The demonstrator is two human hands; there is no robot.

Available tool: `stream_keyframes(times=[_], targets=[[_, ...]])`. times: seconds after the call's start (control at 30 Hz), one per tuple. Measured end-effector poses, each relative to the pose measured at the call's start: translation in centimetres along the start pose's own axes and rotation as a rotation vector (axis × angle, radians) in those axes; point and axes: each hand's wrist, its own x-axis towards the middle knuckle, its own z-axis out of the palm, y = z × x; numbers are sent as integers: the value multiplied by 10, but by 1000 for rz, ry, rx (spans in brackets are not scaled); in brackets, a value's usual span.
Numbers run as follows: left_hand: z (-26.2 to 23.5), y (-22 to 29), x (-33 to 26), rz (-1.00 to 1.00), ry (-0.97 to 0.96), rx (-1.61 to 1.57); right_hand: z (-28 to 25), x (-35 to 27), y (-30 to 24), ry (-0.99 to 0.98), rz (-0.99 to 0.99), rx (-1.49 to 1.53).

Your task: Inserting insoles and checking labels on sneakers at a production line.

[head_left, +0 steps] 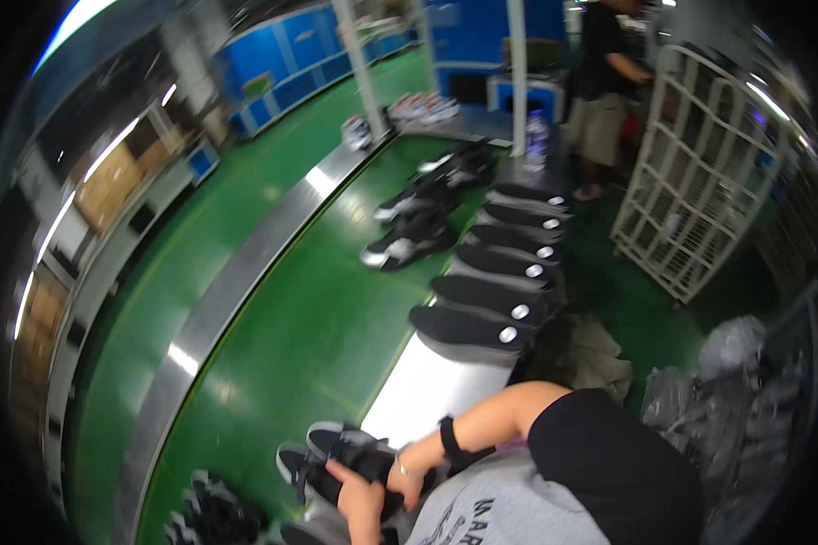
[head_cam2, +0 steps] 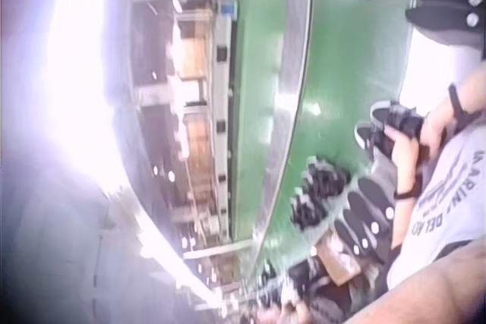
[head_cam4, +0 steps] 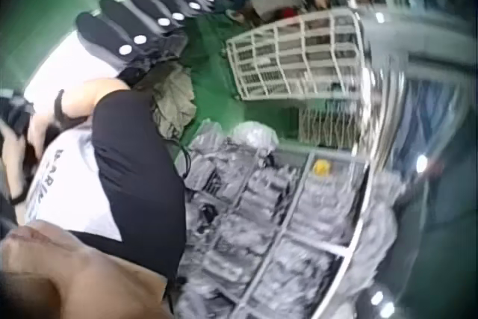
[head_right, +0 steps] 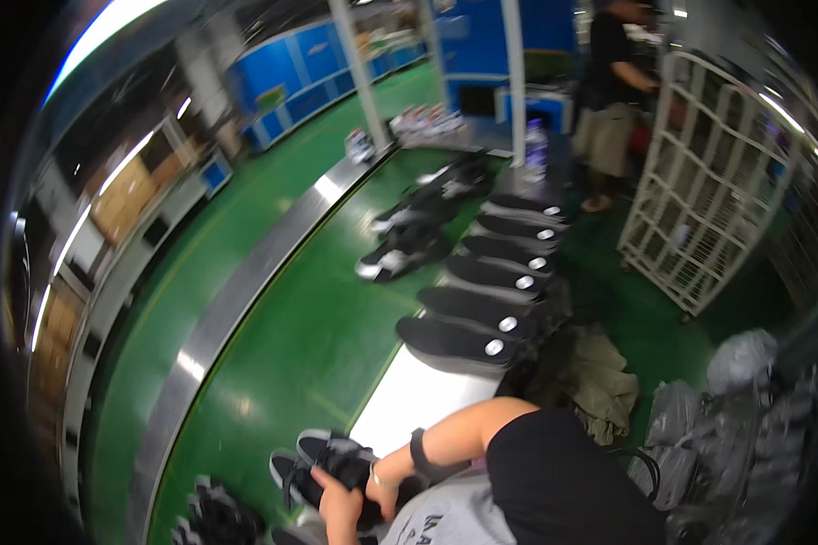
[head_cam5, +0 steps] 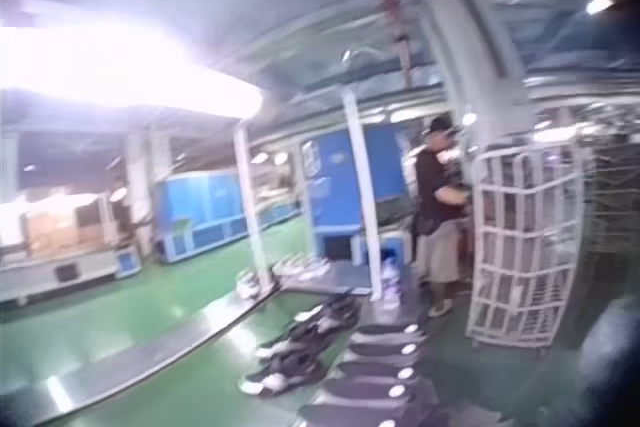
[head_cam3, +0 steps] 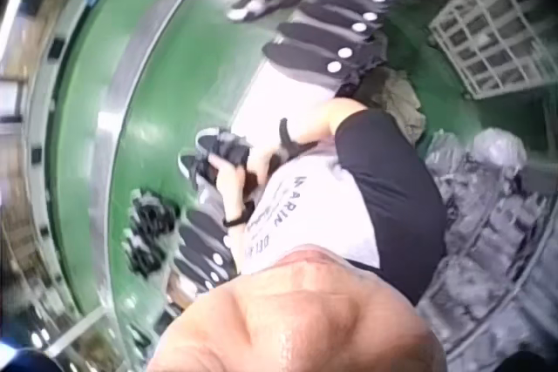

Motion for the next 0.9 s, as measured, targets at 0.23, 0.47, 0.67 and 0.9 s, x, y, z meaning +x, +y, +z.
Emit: stream_keyframes(times=[0.23,0.47,0.67,0.9], targets=[[-61,-25,17,218,195,11,21,-62,30,949,-329,111],[-77,-74,71,384,863,121,124,-139,76,910,399,303],[-15,-11,99,675,998,371,211,-142,36,918,383,687],[75,79,106,1118,466,2,250,-159,14,1098,406,811]])
